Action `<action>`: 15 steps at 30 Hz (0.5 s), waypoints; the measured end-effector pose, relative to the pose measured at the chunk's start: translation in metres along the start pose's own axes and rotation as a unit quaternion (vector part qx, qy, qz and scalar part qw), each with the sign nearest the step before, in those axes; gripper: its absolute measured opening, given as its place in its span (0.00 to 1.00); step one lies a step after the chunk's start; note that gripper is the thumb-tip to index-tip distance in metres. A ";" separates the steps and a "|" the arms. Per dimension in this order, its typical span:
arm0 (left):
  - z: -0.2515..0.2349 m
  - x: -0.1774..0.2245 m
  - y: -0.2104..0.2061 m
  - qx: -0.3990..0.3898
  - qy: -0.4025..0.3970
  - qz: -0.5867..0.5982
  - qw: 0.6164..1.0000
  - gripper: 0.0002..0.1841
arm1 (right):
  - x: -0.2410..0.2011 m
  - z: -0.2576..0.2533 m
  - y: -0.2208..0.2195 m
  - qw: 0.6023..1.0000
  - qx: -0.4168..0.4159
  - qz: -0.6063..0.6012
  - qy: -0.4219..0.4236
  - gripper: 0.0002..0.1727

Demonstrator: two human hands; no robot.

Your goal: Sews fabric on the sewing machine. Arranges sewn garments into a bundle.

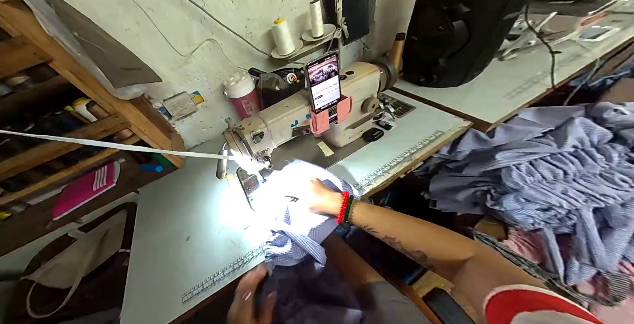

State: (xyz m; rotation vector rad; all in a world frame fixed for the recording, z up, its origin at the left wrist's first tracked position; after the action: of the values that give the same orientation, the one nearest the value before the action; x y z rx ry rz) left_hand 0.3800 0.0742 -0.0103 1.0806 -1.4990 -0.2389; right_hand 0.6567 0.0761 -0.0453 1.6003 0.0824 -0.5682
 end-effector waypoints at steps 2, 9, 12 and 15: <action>-0.062 0.016 -0.044 -0.037 -0.176 -0.072 0.981 0.28 | 0.006 0.002 0.004 1.000 -0.014 -0.001 -0.014 0.18; -0.098 -0.031 -0.039 -0.082 -0.303 -0.131 0.940 0.15 | 0.043 -0.003 0.013 1.000 -0.001 0.024 0.015 0.14; -0.094 -0.095 0.038 -0.039 -0.140 -0.148 0.978 0.20 | 0.039 -0.004 0.015 0.999 -0.011 0.024 0.030 0.14; -0.094 -0.095 0.096 0.074 -0.062 -0.288 0.953 0.20 | 0.033 -0.004 0.013 0.999 -0.007 0.021 0.047 0.14</action>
State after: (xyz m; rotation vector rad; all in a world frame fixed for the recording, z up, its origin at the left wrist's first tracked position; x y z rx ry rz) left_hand 0.4014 0.2347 0.0171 1.6381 -1.2911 -0.6166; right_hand 0.6913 0.0687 -0.0462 1.6113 0.1218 -0.4581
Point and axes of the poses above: each hand's wrist, its own z-axis away from the middle knuckle, its own y-axis out of the back of the hand, x = y × z, the point moved 9 cm from there along -z, towards the middle knuckle, and after that the axes turned 9 degrees about -y, right-handed, at the moved point
